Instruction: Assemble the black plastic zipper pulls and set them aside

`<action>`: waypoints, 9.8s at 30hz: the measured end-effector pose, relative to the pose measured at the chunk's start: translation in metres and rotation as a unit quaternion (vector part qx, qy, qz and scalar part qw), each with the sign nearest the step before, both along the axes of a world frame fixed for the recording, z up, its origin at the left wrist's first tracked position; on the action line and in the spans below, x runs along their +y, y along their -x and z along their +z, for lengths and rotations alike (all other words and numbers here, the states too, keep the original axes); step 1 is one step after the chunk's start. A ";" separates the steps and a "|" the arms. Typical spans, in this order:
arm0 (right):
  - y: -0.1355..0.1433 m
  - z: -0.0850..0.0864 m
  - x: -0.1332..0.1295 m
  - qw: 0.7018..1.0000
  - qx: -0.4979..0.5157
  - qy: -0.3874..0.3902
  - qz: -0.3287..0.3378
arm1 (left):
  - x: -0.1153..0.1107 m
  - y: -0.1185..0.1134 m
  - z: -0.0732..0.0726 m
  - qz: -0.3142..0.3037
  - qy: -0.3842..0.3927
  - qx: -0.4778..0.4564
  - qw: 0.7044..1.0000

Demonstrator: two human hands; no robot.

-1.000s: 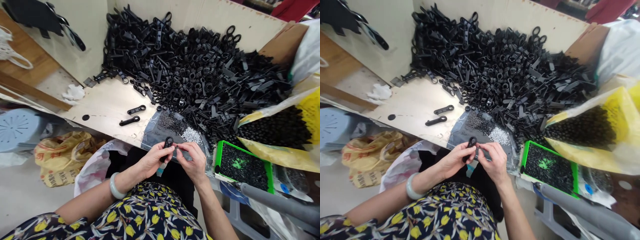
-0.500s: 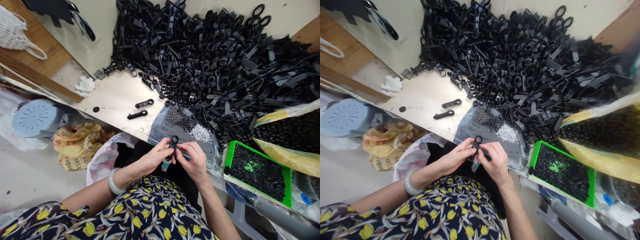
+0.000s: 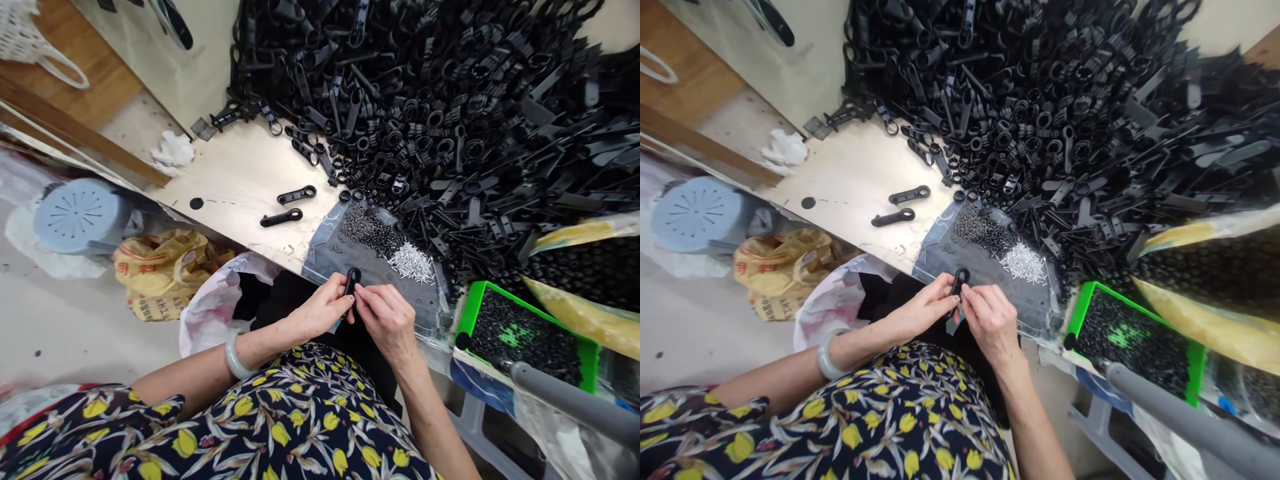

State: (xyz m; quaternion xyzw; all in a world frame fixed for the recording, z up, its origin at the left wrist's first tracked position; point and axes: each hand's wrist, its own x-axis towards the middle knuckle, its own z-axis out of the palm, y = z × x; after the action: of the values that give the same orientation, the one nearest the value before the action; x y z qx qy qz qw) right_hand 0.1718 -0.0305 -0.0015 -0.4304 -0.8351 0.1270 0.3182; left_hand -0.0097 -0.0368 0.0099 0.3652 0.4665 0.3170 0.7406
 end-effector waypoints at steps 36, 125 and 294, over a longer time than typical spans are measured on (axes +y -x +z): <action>0.014 0.029 0.032 0.928 -0.362 0.058 0.068 | 0.012 0.010 -0.008 -0.132 -0.095 0.143 0.976; 0.025 0.007 -0.031 0.988 0.090 -0.029 -0.120 | 0.015 -0.023 0.013 0.132 0.039 -0.140 0.981; 0.008 0.040 0.037 0.848 0.522 0.048 -0.074 | 0.045 -0.022 -0.037 -0.040 -0.546 0.252 0.798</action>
State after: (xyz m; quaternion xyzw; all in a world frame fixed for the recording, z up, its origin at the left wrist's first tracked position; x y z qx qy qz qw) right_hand 0.1640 0.0063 0.0383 -0.3760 -0.5045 0.3488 0.6946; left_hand 0.0124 0.0080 -0.0271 0.7946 0.3712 0.3861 0.2860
